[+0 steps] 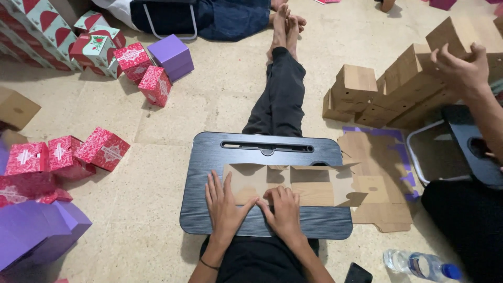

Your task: Assembling a cardboard box by folding and tucking tabs while sitting on the floor.

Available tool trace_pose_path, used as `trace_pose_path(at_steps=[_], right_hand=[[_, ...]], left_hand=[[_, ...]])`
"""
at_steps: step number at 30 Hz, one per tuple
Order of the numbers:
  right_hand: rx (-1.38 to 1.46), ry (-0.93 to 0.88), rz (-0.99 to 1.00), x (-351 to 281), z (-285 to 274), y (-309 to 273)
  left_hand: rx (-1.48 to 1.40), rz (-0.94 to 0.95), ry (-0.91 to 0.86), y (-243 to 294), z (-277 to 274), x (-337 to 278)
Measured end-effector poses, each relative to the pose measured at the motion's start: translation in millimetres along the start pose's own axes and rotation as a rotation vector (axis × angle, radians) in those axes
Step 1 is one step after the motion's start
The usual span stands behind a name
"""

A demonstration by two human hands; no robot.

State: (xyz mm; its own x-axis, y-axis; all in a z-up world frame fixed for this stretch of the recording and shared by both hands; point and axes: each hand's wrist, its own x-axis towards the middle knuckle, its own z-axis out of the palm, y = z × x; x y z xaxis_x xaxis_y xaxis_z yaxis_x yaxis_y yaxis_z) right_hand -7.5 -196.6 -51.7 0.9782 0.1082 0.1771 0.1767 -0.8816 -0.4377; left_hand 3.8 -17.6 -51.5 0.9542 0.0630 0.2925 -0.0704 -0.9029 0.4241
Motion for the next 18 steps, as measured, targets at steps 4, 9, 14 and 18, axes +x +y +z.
trace_pose_path(at_steps=[4,9,14,18], right_hand=[[0.022,0.002,-0.009,-0.1,-0.5,1.8],[0.068,-0.007,-0.035,-0.4,0.8,5.4],[0.108,-0.022,0.000,-1.4,5.6,13.4],[0.113,-0.024,-0.006,-1.1,4.1,12.4]], left_hand=[[-0.023,0.007,-0.063,-2.3,2.1,0.7],[-0.106,0.048,-0.110,-6.0,-5.4,2.8],[-0.297,-0.061,-0.207,-2.6,-30.6,7.3],[-0.314,-0.049,-0.195,-21.7,-21.7,2.1]])
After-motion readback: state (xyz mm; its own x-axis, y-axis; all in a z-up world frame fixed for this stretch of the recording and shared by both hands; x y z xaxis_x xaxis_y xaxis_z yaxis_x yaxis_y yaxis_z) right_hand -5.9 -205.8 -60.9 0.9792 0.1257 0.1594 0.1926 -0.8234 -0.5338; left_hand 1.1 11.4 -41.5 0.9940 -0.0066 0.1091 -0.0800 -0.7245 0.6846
